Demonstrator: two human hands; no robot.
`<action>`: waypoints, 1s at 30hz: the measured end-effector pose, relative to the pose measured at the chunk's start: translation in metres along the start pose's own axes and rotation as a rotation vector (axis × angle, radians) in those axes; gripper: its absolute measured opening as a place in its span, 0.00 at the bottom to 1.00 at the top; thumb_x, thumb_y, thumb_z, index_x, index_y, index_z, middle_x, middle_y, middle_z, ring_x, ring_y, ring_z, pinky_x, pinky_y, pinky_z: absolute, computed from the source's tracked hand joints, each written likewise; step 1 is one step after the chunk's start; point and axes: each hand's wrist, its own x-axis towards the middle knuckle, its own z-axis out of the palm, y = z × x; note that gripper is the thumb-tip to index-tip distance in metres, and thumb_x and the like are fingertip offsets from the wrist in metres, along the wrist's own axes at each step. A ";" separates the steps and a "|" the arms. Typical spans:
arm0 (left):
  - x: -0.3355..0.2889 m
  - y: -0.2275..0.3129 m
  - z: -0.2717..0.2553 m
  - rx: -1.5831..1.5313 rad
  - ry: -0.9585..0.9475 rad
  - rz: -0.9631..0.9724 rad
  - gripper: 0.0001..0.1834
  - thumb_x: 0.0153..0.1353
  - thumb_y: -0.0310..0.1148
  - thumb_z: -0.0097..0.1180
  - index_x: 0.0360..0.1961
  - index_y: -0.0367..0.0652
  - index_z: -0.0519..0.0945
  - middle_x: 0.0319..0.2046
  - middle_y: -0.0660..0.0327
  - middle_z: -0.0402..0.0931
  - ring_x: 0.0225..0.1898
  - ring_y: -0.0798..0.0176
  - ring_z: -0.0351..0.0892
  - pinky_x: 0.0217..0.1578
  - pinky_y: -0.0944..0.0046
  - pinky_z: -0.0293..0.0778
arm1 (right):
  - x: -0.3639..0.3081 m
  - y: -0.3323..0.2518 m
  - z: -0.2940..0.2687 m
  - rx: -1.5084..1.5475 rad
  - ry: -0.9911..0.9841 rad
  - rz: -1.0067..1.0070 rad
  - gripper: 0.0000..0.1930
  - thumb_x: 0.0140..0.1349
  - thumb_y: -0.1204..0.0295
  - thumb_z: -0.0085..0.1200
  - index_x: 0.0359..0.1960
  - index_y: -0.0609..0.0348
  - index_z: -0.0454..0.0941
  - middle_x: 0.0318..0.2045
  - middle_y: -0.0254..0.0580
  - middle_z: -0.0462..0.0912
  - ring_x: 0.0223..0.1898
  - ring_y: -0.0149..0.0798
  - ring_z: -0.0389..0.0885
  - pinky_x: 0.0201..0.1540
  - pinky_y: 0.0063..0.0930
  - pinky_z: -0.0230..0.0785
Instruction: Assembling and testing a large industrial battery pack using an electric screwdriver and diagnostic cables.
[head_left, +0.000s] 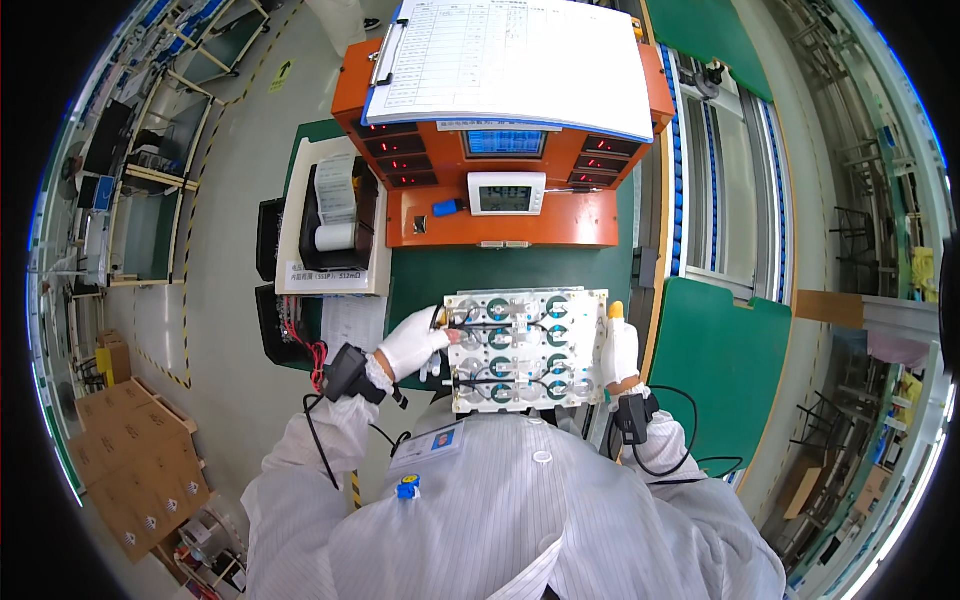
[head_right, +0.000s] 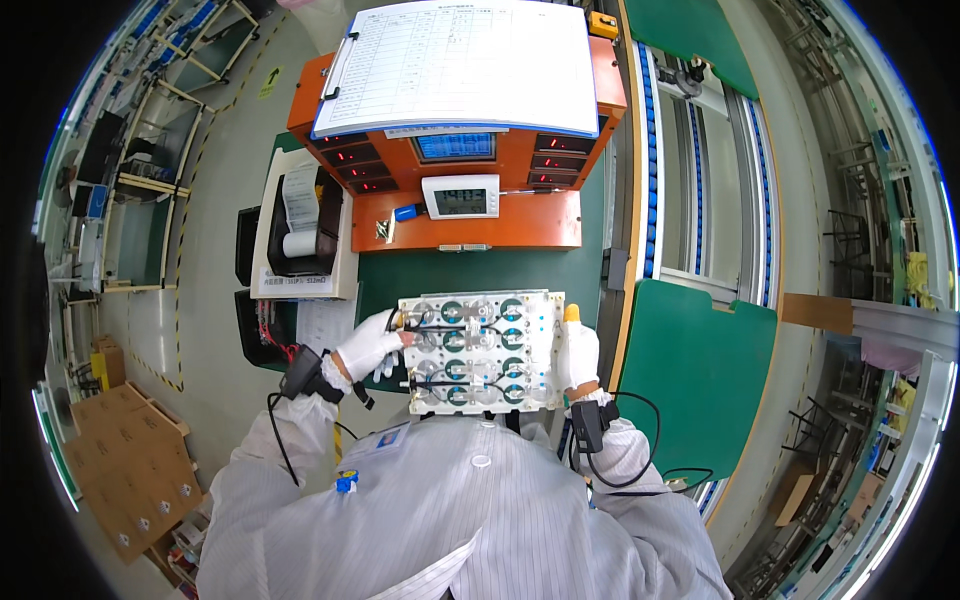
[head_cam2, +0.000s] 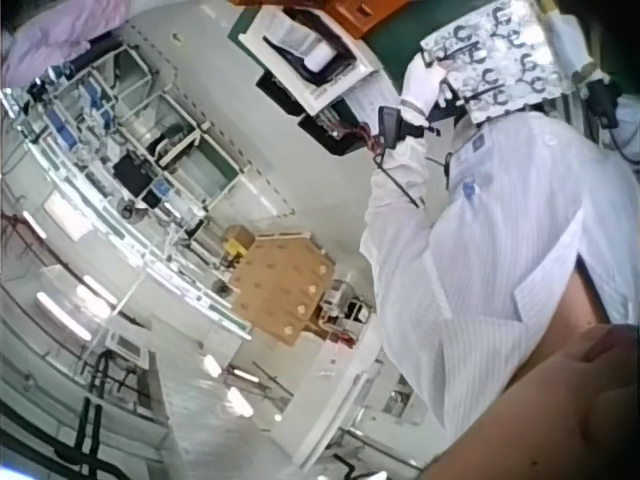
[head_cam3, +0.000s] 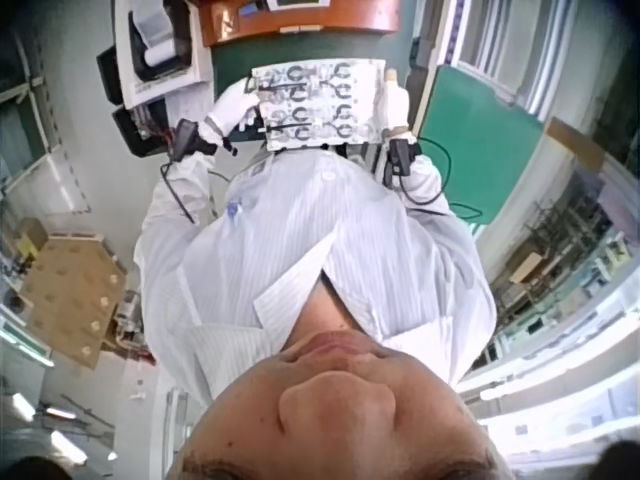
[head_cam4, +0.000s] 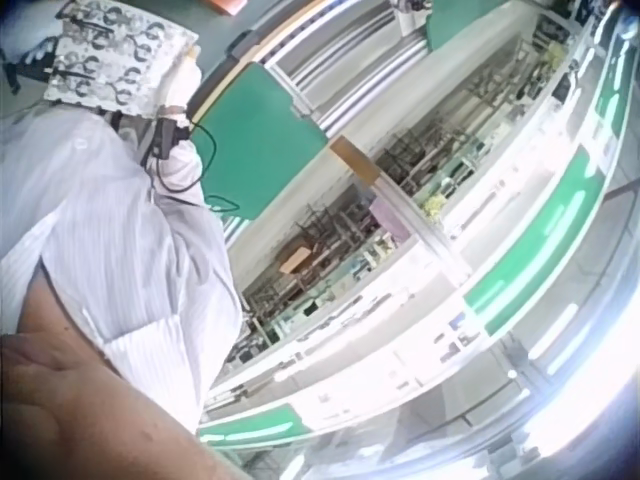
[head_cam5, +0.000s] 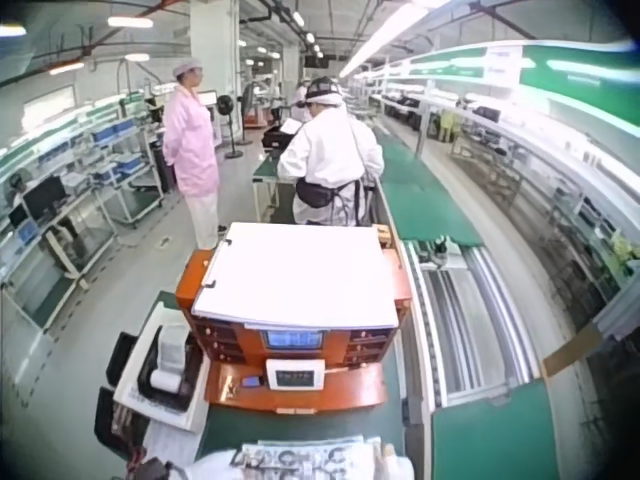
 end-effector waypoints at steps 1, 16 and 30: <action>0.008 0.001 -0.002 -0.033 -0.013 -0.001 0.15 0.64 0.32 0.56 0.49 0.38 0.74 0.29 0.67 0.76 0.18 0.78 0.71 0.14 0.75 0.65 | 0.001 0.000 -0.002 0.003 0.010 0.007 0.22 0.71 0.58 0.47 0.25 0.62 0.78 0.16 0.31 0.74 0.18 0.24 0.67 0.21 0.25 0.58; -0.022 -0.148 -0.140 -0.996 -0.177 -0.183 0.49 0.59 0.75 0.38 0.53 0.33 0.75 0.39 0.48 0.80 0.40 0.41 0.80 0.42 0.41 0.77 | -0.011 0.022 -0.040 -0.184 0.174 -0.121 0.22 0.68 0.59 0.42 0.28 0.67 0.79 0.15 0.40 0.78 0.17 0.35 0.76 0.21 0.30 0.67; -0.053 -0.238 -0.150 -1.289 -0.165 -0.100 0.46 0.61 0.75 0.30 0.56 0.45 0.75 0.44 0.51 0.76 0.40 0.50 0.74 0.38 0.53 0.73 | -0.160 0.158 -0.023 -0.017 0.282 0.057 0.20 0.73 0.56 0.39 0.39 0.63 0.73 0.17 0.42 0.78 0.12 0.32 0.72 0.14 0.23 0.65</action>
